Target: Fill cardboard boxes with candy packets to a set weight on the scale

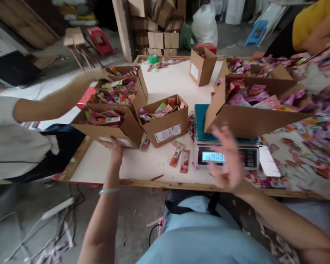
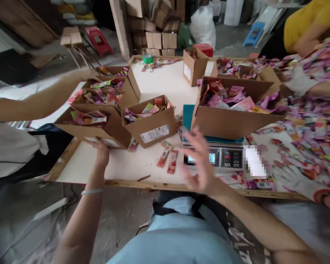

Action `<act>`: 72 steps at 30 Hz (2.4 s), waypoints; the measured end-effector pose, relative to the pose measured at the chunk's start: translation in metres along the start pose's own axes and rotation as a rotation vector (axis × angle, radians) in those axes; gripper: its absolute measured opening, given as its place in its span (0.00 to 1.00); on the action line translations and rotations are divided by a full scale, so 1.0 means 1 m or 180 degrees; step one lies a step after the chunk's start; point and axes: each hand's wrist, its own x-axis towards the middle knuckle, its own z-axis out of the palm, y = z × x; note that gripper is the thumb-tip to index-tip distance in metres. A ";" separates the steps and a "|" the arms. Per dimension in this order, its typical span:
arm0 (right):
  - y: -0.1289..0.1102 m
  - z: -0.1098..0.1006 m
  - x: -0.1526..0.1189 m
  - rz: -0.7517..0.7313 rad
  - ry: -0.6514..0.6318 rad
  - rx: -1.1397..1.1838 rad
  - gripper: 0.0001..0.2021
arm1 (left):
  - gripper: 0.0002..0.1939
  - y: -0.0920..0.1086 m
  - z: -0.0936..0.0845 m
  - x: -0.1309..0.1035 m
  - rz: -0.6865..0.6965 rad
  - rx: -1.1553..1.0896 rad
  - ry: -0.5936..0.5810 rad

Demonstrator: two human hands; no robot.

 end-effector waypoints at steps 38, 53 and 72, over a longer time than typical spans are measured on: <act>0.153 -0.152 0.177 0.1107 -0.1596 -0.0716 0.32 | 0.72 0.246 0.207 -0.038 0.2454 -0.2043 -0.2174; 0.137 -0.216 0.132 0.0891 0.1588 -0.3165 0.44 | 0.82 0.220 0.225 -0.043 0.2289 -0.1629 -0.2651; 0.108 -0.095 0.058 0.3290 0.0684 0.1417 0.21 | 0.77 0.152 0.135 -0.114 0.1127 -0.1862 -0.2359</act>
